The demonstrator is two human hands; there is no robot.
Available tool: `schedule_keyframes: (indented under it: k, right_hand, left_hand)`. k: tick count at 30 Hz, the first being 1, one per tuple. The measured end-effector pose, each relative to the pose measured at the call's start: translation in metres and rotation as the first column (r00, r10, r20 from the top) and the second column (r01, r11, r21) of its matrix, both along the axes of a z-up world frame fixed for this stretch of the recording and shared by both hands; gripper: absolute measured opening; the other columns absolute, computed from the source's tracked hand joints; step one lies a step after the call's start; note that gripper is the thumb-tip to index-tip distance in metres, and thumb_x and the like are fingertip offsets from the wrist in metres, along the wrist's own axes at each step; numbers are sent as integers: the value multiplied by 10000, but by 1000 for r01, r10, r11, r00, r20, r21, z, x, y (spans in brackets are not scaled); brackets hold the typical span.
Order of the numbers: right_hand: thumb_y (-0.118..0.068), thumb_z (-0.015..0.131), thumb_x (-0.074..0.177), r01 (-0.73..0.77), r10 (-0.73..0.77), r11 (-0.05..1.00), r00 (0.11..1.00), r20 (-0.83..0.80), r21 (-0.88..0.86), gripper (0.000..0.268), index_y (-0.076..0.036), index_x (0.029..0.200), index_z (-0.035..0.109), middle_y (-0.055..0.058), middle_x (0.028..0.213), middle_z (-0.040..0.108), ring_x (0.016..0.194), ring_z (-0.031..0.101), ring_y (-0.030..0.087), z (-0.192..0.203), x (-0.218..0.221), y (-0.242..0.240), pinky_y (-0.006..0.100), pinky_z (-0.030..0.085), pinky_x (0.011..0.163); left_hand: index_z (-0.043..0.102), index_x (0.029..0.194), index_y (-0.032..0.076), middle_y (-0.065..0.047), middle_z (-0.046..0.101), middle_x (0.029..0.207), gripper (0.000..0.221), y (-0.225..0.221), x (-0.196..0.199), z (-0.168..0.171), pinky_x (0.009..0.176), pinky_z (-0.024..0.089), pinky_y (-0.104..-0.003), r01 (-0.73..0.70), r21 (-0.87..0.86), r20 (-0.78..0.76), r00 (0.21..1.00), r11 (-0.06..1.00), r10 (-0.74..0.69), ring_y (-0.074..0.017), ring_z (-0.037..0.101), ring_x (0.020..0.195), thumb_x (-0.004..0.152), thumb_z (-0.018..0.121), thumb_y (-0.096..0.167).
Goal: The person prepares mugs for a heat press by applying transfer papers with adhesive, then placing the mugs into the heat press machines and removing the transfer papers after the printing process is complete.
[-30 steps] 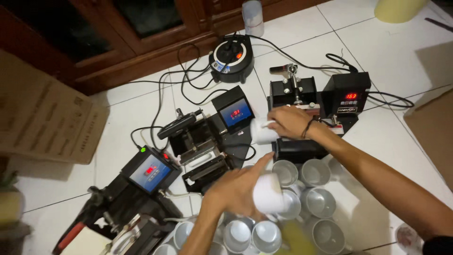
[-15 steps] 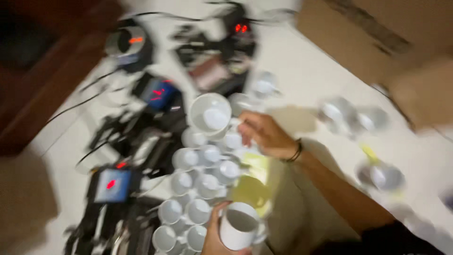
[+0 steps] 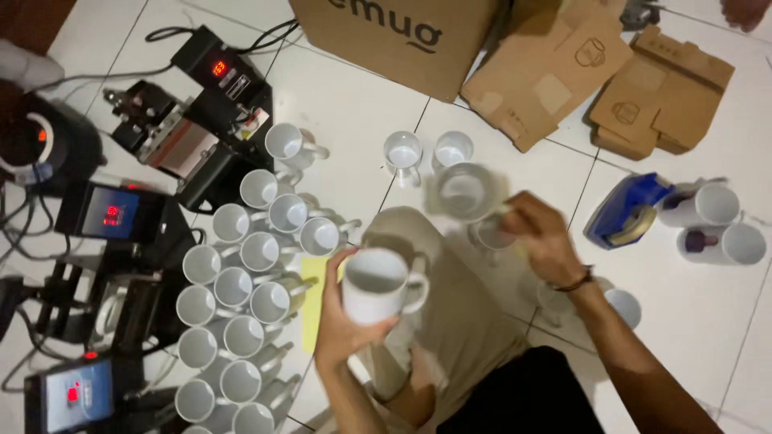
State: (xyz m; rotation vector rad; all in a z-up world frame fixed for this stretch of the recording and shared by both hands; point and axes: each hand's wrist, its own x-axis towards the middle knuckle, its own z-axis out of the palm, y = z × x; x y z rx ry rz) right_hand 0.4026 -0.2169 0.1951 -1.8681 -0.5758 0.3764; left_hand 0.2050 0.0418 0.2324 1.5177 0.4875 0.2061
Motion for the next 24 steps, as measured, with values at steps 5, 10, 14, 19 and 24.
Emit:
schedule_keyframes:
  k: [5, 10, 14, 19, 24]
  right_hand:
    - [-172, 545, 1096, 61, -60, 998, 997, -52, 18, 324, 0, 875, 708, 159, 778, 672, 654, 716, 266, -77, 71, -85, 376, 545, 719]
    - [-135, 515, 1113, 133, -120, 991, 957, -266, 33, 261, 2, 940, 653, 189, 738, 672, 668, 683, 283, -145, 109, -94, 370, 506, 734]
    - [-73, 517, 1099, 218, -136, 964, 897, -420, 154, 176, 47, 1057, 638, 219, 726, 596, 703, 649, 327, -184, 127, -85, 409, 545, 770]
    - [-86, 530, 1113, 208, -88, 949, 895, -438, 235, 276, 18, 862, 581, 174, 682, 543, 687, 624, 318, -221, 138, -87, 465, 557, 742]
    - [-36, 527, 1109, 236, -166, 965, 888, -428, 116, 222, -90, 894, 543, 26, 790, 507, 810, 569, 162, -218, 131, -90, 317, 501, 812]
  left_hand:
    - [494, 1417, 74, -220, 662, 1219, 1129, -31, 68, -50, 1021, 435, -540, -78, -103, 185, 978, 992, 96, -312, 587, 1128, 414, 984, 245]
    - [489, 1426, 76, -181, 641, 1209, 1120, -51, 97, -78, 1020, 422, -498, -120, -126, 215, 966, 985, 146, -285, 564, 1140, 430, 991, 182]
    - [478, 1420, 64, -202, 629, 1251, 1129, -52, 89, -76, 1035, 421, -530, -229, -73, 232, 943, 971, 240, -323, 599, 1161, 430, 1006, 194]
    - [463, 1391, 64, -179, 632, 1183, 1125, -47, 63, -90, 1020, 435, -514, -426, -70, 276, 861, 902, 428, -296, 601, 1125, 426, 1023, 203]
    - [499, 1370, 1, -267, 623, 1183, 1079, -48, 25, -111, 987, 429, -585, -558, 103, 275, 811, 823, 516, -367, 606, 1136, 450, 1003, 254]
